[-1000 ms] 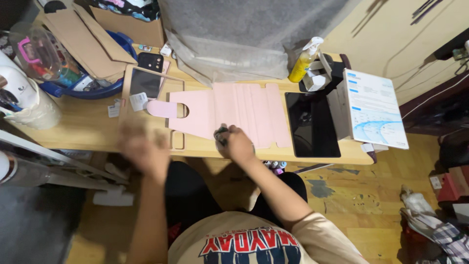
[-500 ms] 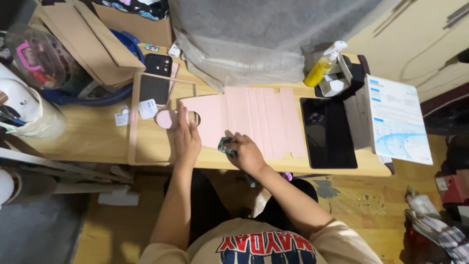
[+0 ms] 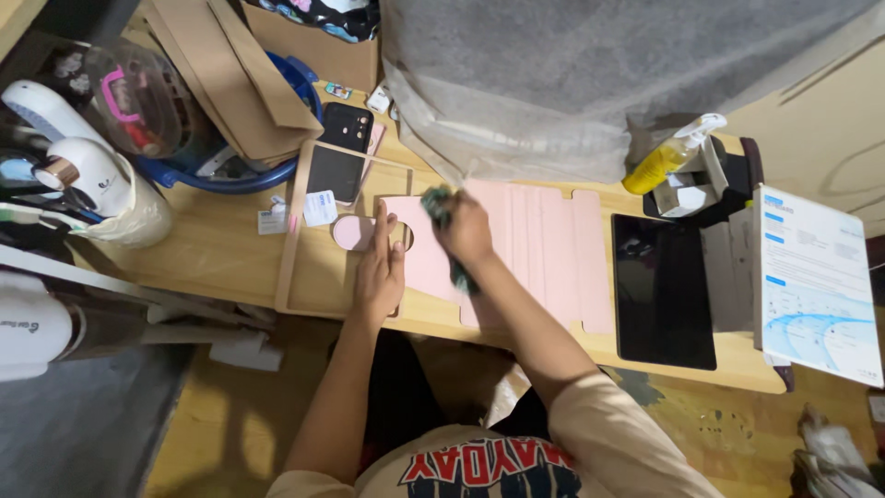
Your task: The person wipes a pink tablet case with a green cloth, then places a black tablet into the case and closes it. They smooth the case surface and apply a small sticker to the back.
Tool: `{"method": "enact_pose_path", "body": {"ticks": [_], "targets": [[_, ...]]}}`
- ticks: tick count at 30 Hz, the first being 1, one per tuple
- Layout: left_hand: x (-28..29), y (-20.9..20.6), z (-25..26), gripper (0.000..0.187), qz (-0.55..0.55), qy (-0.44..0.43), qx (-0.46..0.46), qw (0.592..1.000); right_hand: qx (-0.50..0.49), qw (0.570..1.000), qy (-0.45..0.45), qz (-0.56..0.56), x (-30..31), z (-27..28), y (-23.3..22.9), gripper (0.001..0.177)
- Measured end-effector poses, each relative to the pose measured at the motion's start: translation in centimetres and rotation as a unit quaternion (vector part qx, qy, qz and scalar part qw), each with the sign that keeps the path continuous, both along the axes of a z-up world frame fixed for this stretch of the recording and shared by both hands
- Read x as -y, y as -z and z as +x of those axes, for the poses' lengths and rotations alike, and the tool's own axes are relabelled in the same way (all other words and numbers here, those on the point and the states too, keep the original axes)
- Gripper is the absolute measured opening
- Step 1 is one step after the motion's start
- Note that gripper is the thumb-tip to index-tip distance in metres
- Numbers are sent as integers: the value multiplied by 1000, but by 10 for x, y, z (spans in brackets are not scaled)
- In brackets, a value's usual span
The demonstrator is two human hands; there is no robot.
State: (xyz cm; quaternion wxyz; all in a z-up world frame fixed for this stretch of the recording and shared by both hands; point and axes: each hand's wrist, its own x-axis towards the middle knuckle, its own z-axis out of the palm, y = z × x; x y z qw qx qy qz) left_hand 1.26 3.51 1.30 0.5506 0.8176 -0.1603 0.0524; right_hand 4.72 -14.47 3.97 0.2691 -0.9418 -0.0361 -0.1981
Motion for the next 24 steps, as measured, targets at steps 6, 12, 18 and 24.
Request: {"method": "enact_pose_path", "body": {"ticks": [6, 12, 18, 24], "targets": [[-5, 2, 1, 61, -45, 12, 20, 999, -27, 986, -154, 53, -14, -85, 9, 41], [-3, 2, 2, 68, -21, 24, 5, 999, 50, 991, -125, -10, 0, -30, 19, 33], [-5, 8, -1, 67, -81, 26, 5, 996, 33, 999, -19, 28, -2, 22, 22, 23], [-6, 22, 10, 77, -272, 85, 28, 958, 9, 993, -108, 47, 6, -44, 29, 35]]}}
